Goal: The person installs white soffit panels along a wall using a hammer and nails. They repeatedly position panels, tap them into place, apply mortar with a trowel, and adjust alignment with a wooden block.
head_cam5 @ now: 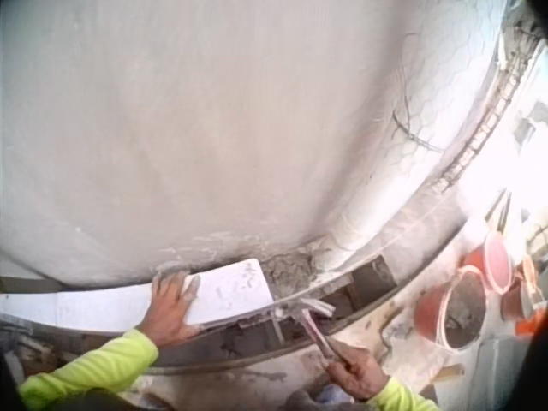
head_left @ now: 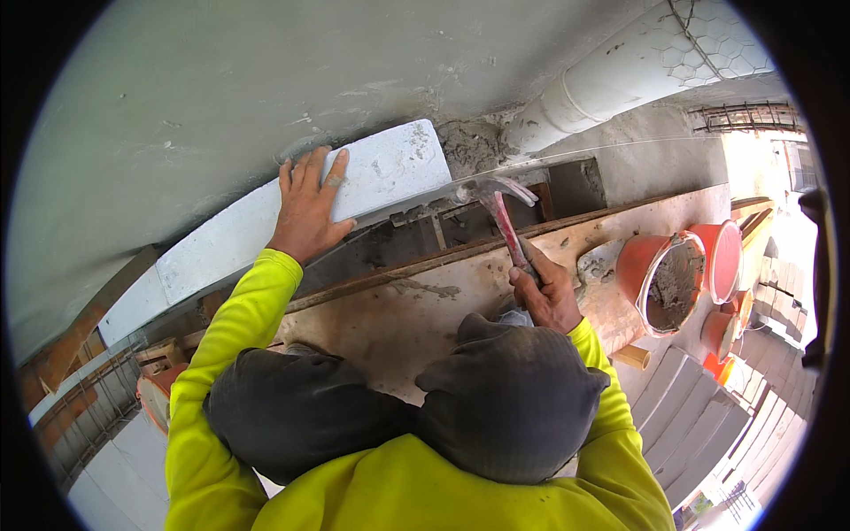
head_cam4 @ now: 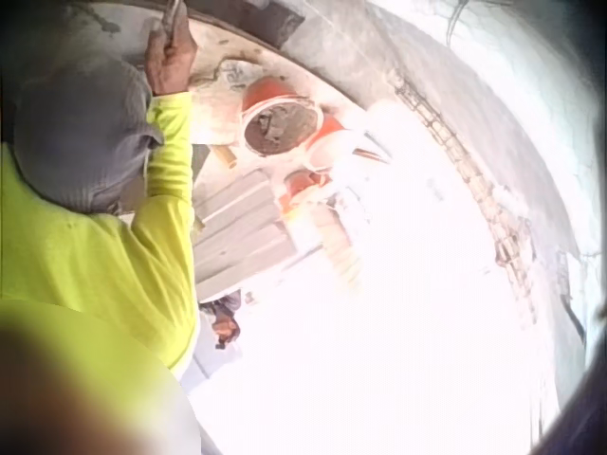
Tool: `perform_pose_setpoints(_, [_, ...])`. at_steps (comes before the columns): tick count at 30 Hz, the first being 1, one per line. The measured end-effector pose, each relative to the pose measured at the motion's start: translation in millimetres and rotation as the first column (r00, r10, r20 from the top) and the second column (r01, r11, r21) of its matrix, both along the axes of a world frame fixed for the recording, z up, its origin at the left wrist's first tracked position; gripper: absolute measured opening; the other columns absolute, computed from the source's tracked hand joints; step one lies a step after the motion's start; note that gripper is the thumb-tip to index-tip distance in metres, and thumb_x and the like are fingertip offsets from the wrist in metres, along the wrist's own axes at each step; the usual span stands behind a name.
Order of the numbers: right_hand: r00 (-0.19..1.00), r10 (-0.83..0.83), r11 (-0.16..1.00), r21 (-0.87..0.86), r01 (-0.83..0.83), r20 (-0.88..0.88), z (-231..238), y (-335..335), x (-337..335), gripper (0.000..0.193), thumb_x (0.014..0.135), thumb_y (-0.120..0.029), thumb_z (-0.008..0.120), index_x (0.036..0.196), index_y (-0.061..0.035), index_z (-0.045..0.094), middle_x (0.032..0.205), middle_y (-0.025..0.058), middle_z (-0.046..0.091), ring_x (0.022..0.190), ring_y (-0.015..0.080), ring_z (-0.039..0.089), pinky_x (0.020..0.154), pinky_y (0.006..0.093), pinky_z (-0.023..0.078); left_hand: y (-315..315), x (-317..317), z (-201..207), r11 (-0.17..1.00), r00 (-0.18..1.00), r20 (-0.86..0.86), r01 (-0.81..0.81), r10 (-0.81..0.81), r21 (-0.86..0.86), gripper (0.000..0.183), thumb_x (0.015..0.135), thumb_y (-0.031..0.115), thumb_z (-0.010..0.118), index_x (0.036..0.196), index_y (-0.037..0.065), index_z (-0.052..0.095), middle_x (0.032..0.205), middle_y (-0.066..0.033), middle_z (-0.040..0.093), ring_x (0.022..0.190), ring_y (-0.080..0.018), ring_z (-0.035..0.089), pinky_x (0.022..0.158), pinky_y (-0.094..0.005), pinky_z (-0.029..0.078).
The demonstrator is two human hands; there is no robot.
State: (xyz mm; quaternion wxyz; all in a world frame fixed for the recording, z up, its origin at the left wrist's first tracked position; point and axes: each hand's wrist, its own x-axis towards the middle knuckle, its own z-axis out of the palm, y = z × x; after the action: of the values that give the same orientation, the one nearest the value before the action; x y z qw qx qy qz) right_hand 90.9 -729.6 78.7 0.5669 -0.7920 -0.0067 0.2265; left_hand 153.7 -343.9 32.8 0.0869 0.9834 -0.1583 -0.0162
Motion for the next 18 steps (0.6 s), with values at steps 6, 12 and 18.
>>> perform_pose_setpoints(6, [0.914, -0.341, 0.938, -0.016, 0.346, -0.218, -39, -34, -72, 0.047, 0.100, -0.014, 0.064, 0.144, -0.0026, 0.053, 0.073, -0.0056, 0.056, 0.056, 0.0040, 0.046, 0.052, 0.0213, 0.039, 4, -1, -1, 0.999, 1.000, -0.020, 0.002, -0.003, -0.045, 0.105, 0.072, 0.040, 0.081, 0.160, 0.014, 0.029, 0.155, -0.0239, 0.033, 0.144, -0.0427, 0.031, 0.121, -0.0616, 0.014])
perform_pose_setpoints(12, [0.880, -0.385, 0.900, 0.097, 0.424, -0.279, -44, -38, -67, 0.041, 0.102, -0.018, 0.060, 0.139, -0.0012, 0.055, 0.076, -0.0021, 0.059, 0.055, 0.0060, 0.051, 0.049, 0.0218, 0.042, 9, 1, -7, 0.990, 0.999, 0.041, 0.005, 0.001, -0.141, 0.075, 0.088, 0.033, 0.067, 0.155, 0.013, 0.040, 0.154, -0.0225, 0.038, 0.143, -0.0404, 0.035, 0.122, -0.0581, 0.014])
perform_pose_setpoints(18, [0.884, -0.262, 0.901, 0.230, 0.368, -0.388, -53, -24, -8, 0.037, 0.105, -0.019, 0.055, 0.138, -0.0046, 0.054, 0.078, 0.0034, 0.061, 0.053, 0.0108, 0.057, 0.045, 0.0257, 0.047, 6, 2, -5, 0.991, 0.999, 0.001, -0.033, 0.033, -0.133, 0.070, 0.090, 0.027, 0.066, 0.154, 0.013, 0.043, 0.155, -0.0212, 0.039, 0.143, -0.0397, 0.035, 0.123, -0.0548, 0.014])
